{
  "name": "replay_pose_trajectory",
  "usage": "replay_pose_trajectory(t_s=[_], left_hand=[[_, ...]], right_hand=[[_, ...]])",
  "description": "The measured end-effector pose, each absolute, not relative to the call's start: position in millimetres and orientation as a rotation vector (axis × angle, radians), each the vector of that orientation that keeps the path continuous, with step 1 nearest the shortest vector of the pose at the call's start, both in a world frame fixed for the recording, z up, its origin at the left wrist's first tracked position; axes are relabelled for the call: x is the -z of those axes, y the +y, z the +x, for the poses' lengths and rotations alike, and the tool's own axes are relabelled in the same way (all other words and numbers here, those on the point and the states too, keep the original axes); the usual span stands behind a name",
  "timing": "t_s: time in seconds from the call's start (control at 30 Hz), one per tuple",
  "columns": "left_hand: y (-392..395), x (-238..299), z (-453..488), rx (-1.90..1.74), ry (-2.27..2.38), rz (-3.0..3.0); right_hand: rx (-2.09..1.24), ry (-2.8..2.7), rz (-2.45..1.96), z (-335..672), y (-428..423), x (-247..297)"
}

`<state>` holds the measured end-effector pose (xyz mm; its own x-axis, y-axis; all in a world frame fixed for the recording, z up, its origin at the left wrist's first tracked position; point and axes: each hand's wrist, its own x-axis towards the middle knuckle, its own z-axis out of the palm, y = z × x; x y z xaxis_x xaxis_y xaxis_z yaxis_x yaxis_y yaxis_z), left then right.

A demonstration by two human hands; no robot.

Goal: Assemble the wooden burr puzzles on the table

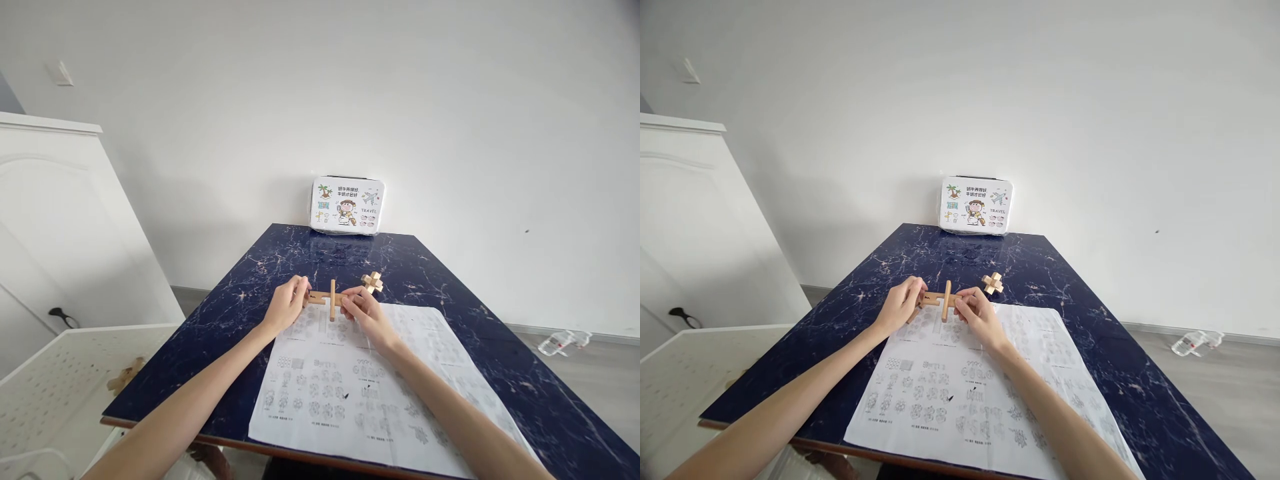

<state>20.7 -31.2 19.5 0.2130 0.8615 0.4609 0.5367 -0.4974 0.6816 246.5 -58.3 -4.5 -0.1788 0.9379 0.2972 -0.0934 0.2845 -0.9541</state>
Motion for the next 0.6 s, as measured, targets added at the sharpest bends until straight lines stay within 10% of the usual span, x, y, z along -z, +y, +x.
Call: replay_pose_trajectory(t_s=[0.6], left_hand=[[-55, -26, 42, -0.894, 0.92, 1.943]], right_hand=[[-1.238, -1.612, -0.92, 244, -62, 2]])
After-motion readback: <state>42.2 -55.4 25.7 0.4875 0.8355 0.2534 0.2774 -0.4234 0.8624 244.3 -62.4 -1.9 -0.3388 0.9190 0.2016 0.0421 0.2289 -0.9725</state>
